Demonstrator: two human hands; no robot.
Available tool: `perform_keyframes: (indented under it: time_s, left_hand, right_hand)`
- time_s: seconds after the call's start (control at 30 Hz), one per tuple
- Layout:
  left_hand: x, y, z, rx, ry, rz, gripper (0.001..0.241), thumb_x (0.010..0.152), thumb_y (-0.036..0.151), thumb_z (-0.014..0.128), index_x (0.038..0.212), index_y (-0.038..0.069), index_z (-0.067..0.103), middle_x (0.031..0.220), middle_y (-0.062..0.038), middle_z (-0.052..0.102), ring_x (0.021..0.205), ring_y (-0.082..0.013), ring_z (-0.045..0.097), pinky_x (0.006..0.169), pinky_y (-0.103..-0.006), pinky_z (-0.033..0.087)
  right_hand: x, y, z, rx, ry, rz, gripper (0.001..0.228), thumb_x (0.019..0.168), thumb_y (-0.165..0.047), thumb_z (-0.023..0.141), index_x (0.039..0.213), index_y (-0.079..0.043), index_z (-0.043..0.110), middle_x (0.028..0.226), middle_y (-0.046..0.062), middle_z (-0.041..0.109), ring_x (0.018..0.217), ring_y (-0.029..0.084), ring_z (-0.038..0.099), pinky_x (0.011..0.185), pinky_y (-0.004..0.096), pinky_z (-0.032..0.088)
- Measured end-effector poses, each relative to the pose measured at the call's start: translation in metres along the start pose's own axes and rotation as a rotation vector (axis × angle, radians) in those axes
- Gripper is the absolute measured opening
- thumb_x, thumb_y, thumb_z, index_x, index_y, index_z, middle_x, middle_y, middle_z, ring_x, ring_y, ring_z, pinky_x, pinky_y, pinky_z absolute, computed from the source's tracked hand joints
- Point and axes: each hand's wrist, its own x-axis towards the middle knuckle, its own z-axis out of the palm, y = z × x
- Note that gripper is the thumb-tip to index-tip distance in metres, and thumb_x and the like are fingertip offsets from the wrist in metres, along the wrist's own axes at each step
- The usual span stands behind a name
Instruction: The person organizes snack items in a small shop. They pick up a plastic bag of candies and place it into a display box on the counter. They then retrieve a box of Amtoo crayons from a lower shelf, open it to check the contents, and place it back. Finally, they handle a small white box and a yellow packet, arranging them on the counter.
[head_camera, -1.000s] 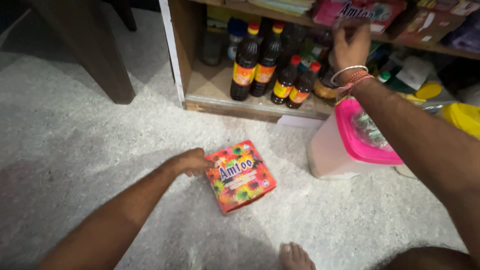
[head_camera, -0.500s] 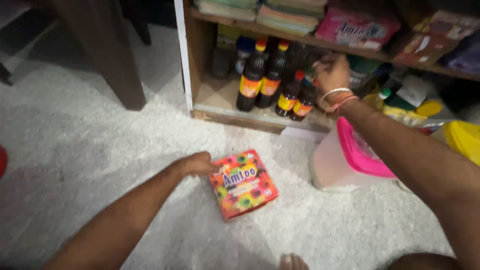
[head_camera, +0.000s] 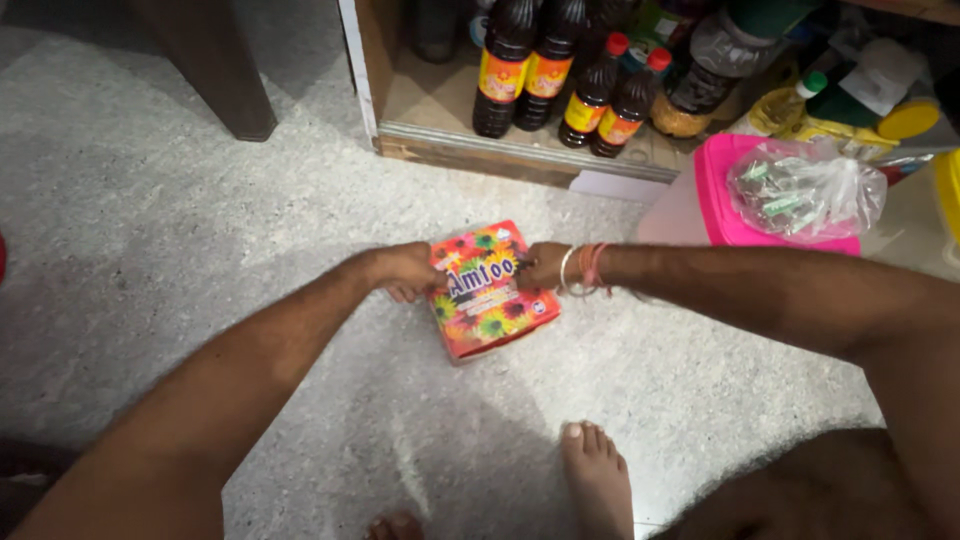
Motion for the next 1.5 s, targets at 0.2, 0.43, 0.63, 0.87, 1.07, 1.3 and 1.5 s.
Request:
perform_keyframes:
  time_s: [0.2,0.43,0.63,0.87,1.07,1.3,1.5]
  left_hand:
    - [0.001,0.003,-0.001,-0.063,-0.011,-0.059,0.06,0.079,0.046,0.073,0.11,-0.005,0.071,0.098,-0.022,0.074,0.084,-0.0341,0.076,0.075,-0.0447,0.064]
    - [0.001,0.003,0.0,-0.176,0.019,-0.085,0.065,0.082,0.041,0.073,0.126,-0.005,0.06,0.11,-0.031,0.07,0.093,-0.0405,0.074,0.08,-0.0503,0.064]
    - [0.029,-0.007,-0.015,-0.147,0.105,0.013,0.05,0.087,0.031,0.069,0.112,-0.013,0.07,0.106,-0.035,0.074,0.081,-0.0354,0.07,0.067,-0.0466,0.055]
    - [-0.003,0.0,-0.049,-0.416,0.12,0.011,0.042,0.089,0.027,0.059,0.122,0.002,0.066,0.11,-0.021,0.074,0.09,-0.0355,0.074,0.081,-0.049,0.058]
    - [-0.031,0.018,-0.053,-0.37,0.185,0.031,0.042,0.093,0.025,0.053,0.128,0.005,0.064,0.112,-0.017,0.074,0.098,-0.0332,0.072,0.085,-0.0492,0.058]
    - [-0.023,0.017,-0.052,-0.335,0.208,0.004,0.043,0.092,0.02,0.048,0.131,0.006,0.062,0.111,-0.018,0.073,0.096,-0.0321,0.072,0.085,-0.0483,0.058]
    - [-0.03,0.02,-0.052,-0.318,0.224,0.039,0.044,0.088,0.019,0.058,0.128,0.001,0.062,0.11,-0.016,0.071,0.094,-0.0297,0.071,0.083,-0.0466,0.058]
  right_hand:
    - [-0.014,-0.007,-0.008,0.371,0.022,0.19,0.059,0.079,-0.046,0.08,0.128,-0.02,0.06,0.109,0.003,0.072,0.102,0.019,0.066,0.084,0.044,0.055]
    - [-0.013,0.007,-0.015,0.771,0.011,0.096,0.035,0.085,-0.025,0.077,0.114,-0.006,0.073,0.107,0.007,0.072,0.096,0.019,0.066,0.083,0.041,0.055]
    - [0.013,0.001,-0.042,0.958,0.19,-0.04,0.03,0.089,-0.014,0.069,0.112,0.004,0.074,0.102,0.012,0.079,0.088,0.018,0.075,0.079,0.031,0.063]
    - [-0.035,-0.046,-0.104,1.012,0.261,0.093,0.049,0.096,-0.058,0.058,0.114,-0.013,0.064,0.1,0.008,0.07,0.085,0.02,0.07,0.072,0.038,0.059]
    - [-0.068,-0.076,-0.103,0.916,0.3,0.044,0.053,0.093,-0.06,0.058,0.117,-0.013,0.064,0.105,0.005,0.071,0.087,0.02,0.073,0.07,0.036,0.06]
    - [-0.063,-0.073,-0.101,0.841,0.313,-0.025,0.061,0.091,-0.063,0.058,0.124,-0.012,0.065,0.11,0.006,0.07,0.087,0.019,0.072,0.069,0.034,0.06]
    - [-0.057,-0.069,-0.099,0.764,0.336,-0.084,0.068,0.086,-0.065,0.063,0.13,-0.013,0.058,0.116,0.007,0.067,0.087,0.018,0.072,0.068,0.035,0.06]
